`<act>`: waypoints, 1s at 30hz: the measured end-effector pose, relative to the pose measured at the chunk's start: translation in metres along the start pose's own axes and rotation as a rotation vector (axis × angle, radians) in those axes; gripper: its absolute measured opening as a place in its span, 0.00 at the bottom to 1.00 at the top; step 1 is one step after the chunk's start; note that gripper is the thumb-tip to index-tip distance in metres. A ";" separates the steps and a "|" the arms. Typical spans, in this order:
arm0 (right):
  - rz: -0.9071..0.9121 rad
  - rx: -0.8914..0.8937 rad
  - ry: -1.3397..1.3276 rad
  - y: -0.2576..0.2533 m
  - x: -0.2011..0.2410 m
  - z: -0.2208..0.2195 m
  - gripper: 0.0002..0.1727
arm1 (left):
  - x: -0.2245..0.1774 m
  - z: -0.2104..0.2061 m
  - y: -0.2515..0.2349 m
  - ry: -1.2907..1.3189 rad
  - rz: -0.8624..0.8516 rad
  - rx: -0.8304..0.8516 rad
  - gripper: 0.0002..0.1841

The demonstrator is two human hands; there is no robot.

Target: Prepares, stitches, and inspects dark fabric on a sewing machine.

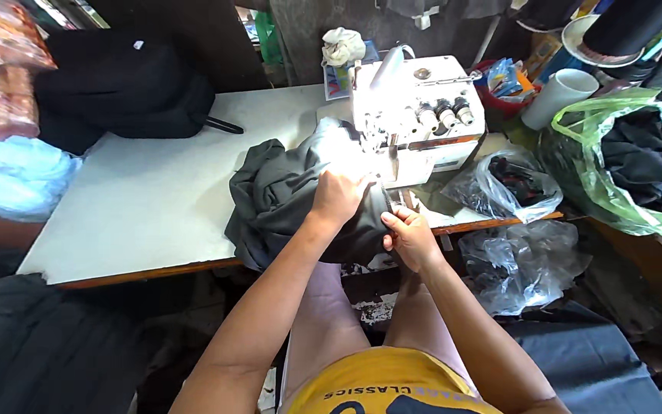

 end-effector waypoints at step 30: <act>0.032 -0.019 -0.052 -0.007 0.000 -0.003 0.06 | 0.001 0.002 0.001 -0.001 -0.007 -0.029 0.08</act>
Point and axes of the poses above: each hand's wrist, its own y-axis away from the middle knuckle, its own z-axis out of the back of the hand, x = y × z, the point moved 6 cm from there along -y, towards the middle knuckle, and after that the axes turned 10 degrees about -z, right-handed, at the moved point
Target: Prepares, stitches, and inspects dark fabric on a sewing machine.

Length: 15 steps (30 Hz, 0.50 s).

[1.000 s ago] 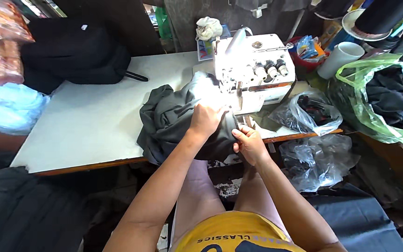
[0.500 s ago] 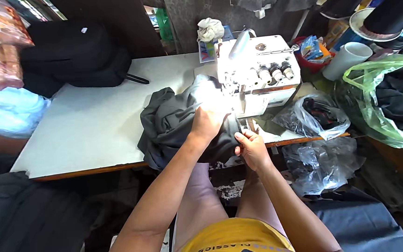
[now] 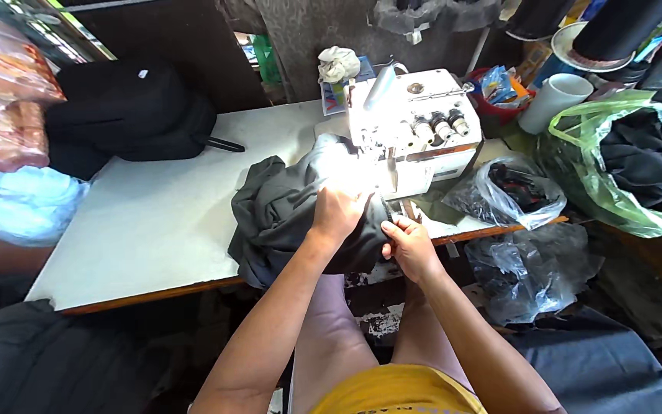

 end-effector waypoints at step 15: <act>0.000 0.010 -0.024 0.000 0.001 -0.001 0.07 | 0.004 -0.003 -0.006 -0.012 0.012 0.010 0.07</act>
Point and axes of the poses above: each hand's wrist, its own y-axis away from the middle knuckle, its own z-axis out of the back of the hand, x = y × z, the point moved 6 cm from there along -y, towards the middle knuckle, and after that the axes turned 10 degrees about -z, right-handed, at the moved point
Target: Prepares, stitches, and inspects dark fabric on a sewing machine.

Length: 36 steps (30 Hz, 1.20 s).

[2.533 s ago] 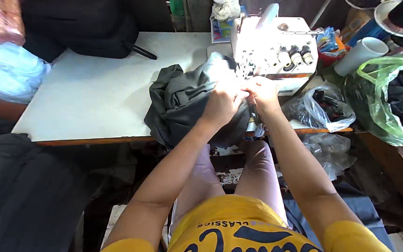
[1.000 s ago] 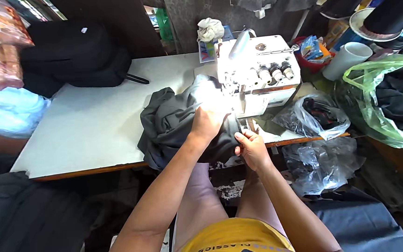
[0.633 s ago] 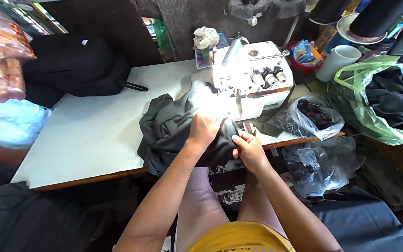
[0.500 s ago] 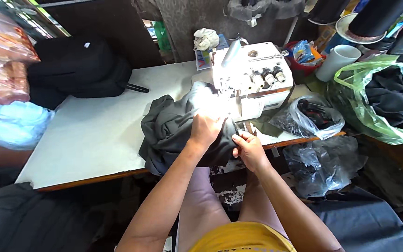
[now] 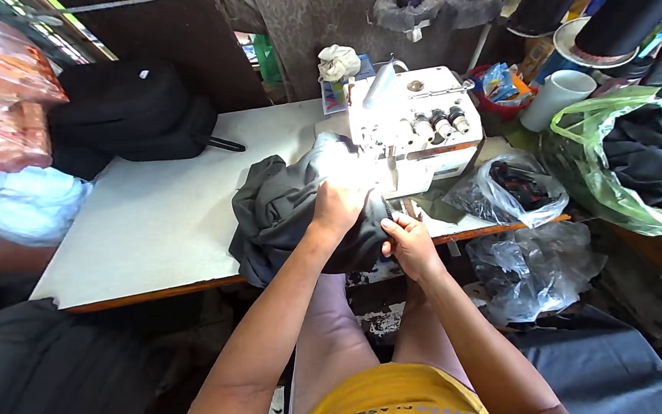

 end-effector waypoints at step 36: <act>0.042 -0.024 0.088 0.005 -0.010 0.003 0.07 | -0.004 -0.007 0.044 -0.077 -0.067 0.222 0.24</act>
Point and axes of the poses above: each hand's wrist, its own y-axis away from the middle knuckle, its own z-axis out of the back of the hand, x = y × z, the point moved 6 cm from there along -y, towards the middle knuckle, and after that the axes turned 10 degrees about -z, right-handed, at the moved point
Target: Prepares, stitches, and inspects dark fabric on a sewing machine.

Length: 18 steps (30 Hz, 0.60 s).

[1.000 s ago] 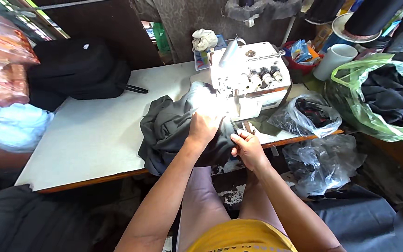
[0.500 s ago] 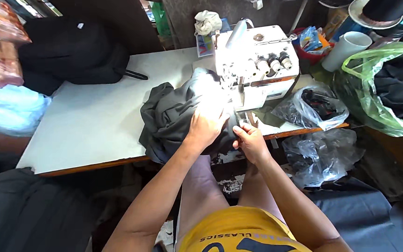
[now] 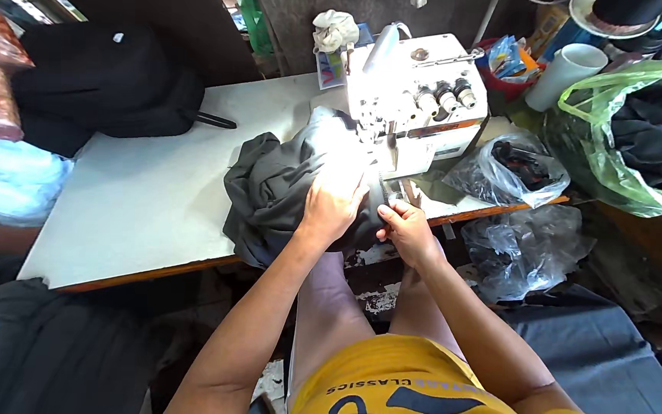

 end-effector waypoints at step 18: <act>0.025 0.015 0.002 0.000 0.003 -0.008 0.07 | 0.005 0.007 -0.014 0.026 0.022 -0.045 0.22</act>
Point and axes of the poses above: each hand's wrist, its own y-axis away from the middle knuckle, its own z-axis out of the back of the hand, x = y × z, the point moved 6 cm from there along -y, towards the middle knuckle, and after that the axes turned 10 degrees about -z, right-handed, at the moved point
